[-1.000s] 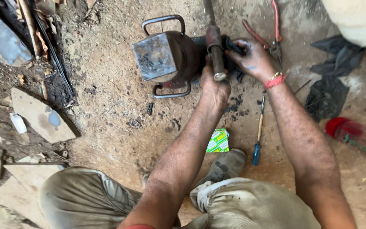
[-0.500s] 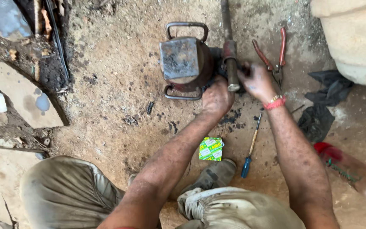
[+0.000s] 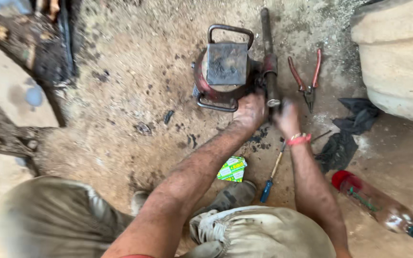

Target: The person is repairing a mechanical part, possibly a hydraulic jack, by applying liquid from a bottle, using a hammer to strike a metal rod, and wiping the area with a cloth. The person repeatedly applies liquid and strikes the part while seated on the ground.

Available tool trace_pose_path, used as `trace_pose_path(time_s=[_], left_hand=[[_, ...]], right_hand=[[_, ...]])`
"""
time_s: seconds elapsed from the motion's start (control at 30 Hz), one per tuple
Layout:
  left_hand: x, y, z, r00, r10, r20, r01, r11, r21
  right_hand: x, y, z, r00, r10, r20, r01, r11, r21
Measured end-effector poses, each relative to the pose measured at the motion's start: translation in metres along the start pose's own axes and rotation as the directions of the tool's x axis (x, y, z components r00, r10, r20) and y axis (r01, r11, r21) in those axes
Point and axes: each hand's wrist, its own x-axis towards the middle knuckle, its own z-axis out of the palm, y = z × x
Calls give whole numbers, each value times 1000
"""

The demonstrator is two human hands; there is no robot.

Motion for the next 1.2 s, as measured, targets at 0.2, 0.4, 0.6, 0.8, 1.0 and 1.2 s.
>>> trace_pose_path(time_s=[0.2,0.4,0.6,0.8,1.0,1.2], left_hand=[[-16,12,20,967,-24,252,28,1000,-13],[9,-7,29,944,294,-149,-230,912,339],[-72,-27,-19,967,255,-25,-256,958,-129],[-149,-40,-85,856,325,402,-288,945,-152],[-167,-27,-113,742,281,608,-251,958,-136],[-184,-45,-113,735,145,663,-102,989,-103]], right_hand=[[48,-18,-26,992,-125,10,125,992,-12],[2,-9,-13,966,-228,-120,194,950,-246],[-81,9,-8,990,139,-4,-139,983,-117],[-120,-7,-7,949,289,-129,-243,926,289],[-38,-42,11,966,34,-257,-32,999,10],[-5,-75,14,940,-299,-163,219,897,-384]])
